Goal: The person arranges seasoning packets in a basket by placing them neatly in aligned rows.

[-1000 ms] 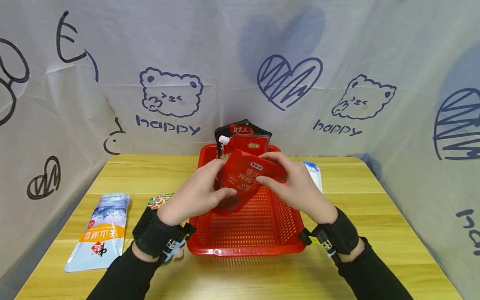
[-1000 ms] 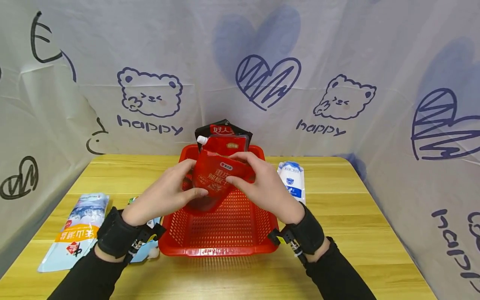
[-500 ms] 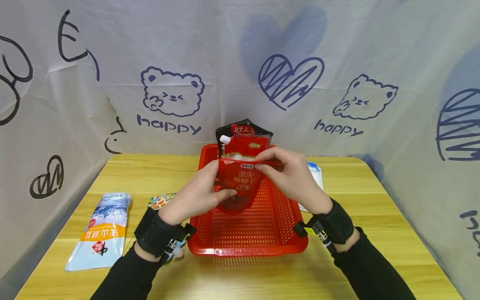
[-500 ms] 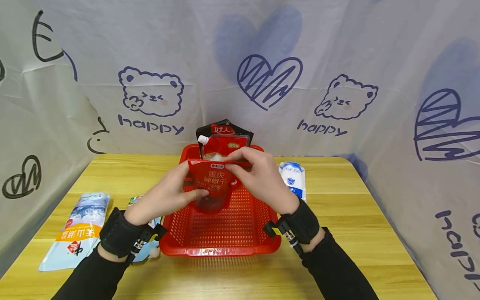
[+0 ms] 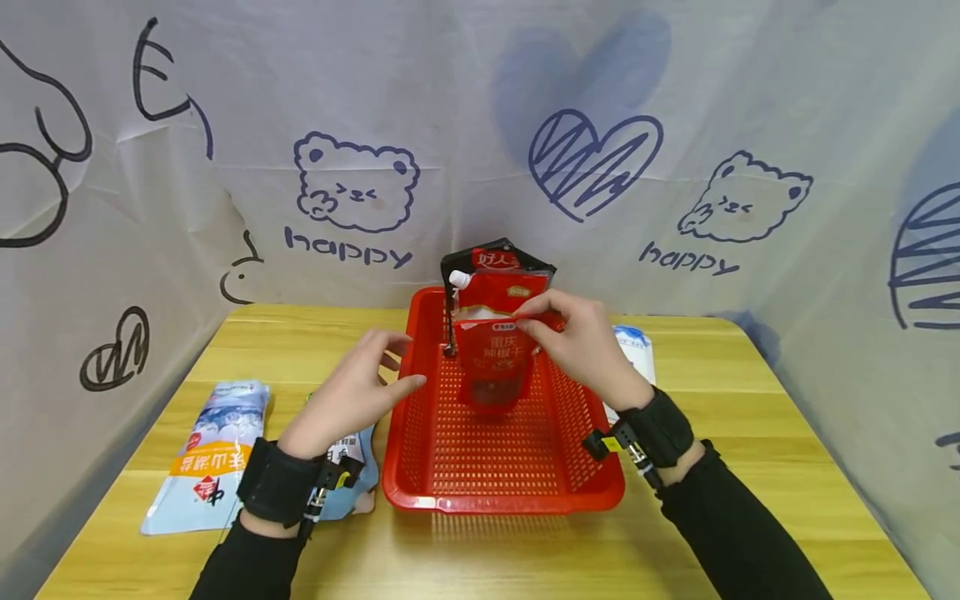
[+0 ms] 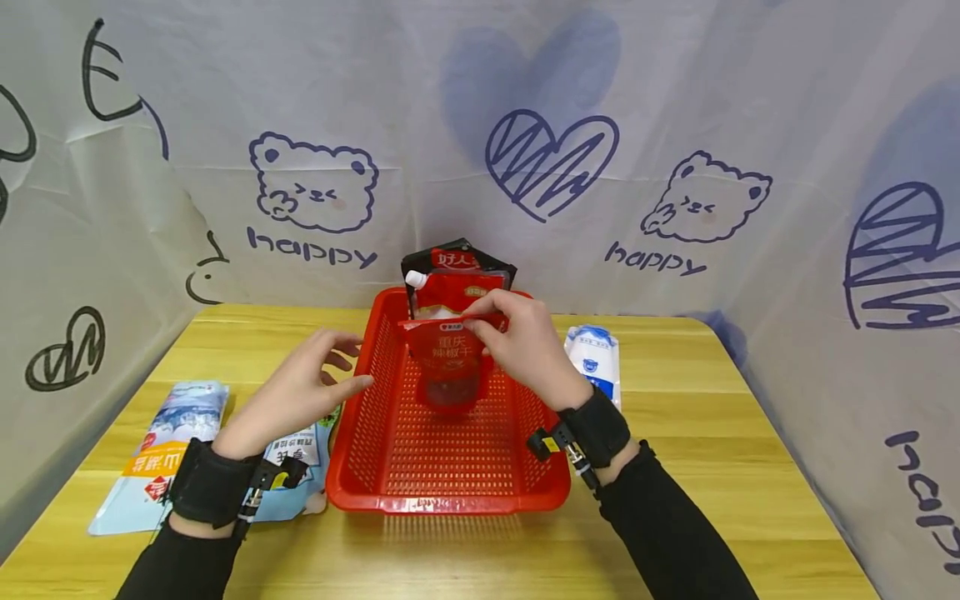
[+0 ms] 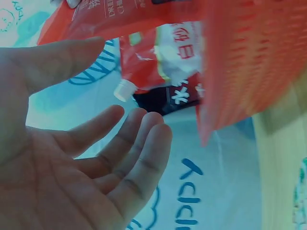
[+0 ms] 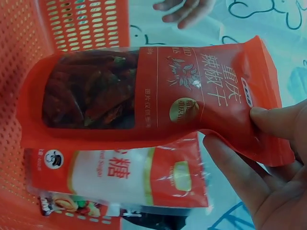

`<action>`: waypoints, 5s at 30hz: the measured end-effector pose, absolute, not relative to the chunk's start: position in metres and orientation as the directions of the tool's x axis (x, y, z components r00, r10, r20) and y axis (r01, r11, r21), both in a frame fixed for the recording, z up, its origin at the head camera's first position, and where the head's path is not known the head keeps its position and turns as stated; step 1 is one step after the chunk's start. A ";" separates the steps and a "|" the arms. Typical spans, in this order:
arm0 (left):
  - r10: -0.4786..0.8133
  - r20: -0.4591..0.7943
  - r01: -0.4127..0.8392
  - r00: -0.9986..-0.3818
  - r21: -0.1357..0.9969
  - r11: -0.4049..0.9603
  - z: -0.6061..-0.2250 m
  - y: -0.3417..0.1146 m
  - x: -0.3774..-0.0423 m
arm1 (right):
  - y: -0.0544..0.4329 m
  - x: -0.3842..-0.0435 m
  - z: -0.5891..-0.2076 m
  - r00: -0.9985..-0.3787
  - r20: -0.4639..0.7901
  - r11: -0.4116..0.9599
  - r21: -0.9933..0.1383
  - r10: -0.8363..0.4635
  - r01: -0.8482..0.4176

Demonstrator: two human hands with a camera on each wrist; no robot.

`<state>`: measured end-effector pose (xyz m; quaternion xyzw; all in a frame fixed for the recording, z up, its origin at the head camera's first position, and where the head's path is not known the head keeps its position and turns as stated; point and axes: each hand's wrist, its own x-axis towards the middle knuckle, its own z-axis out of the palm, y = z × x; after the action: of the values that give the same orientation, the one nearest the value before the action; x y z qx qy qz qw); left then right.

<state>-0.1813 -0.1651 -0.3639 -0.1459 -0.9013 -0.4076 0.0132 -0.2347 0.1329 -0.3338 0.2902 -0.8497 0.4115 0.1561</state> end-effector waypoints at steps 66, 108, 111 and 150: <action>0.268 0.058 0.226 -0.962 0.725 0.651 -0.388 -0.169 -0.174 | 0.246 -0.279 -0.375 -0.919 0.393 0.732 -0.620 -0.022 -0.283; 0.266 0.056 0.222 -0.962 0.724 0.653 -0.390 -0.169 -0.174 | 0.281 -0.304 -0.465 -0.978 -0.092 0.606 -0.773 0.188 0.189; 0.269 0.060 0.228 -0.961 0.721 0.654 -0.390 -0.169 -0.174 | 0.281 -0.301 -0.460 -0.983 -0.025 0.630 -0.764 0.184 0.138; 0.268 0.060 0.227 -0.961 0.722 0.653 -0.389 -0.169 -0.175 | 0.233 -0.218 -0.327 -0.855 0.473 0.632 -0.734 0.212 -0.250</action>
<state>-0.1753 -0.1687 -0.3889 -0.1363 -0.9088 -0.3934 -0.0261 -0.2176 0.2333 -0.3272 0.0110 -0.8622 0.4291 0.2691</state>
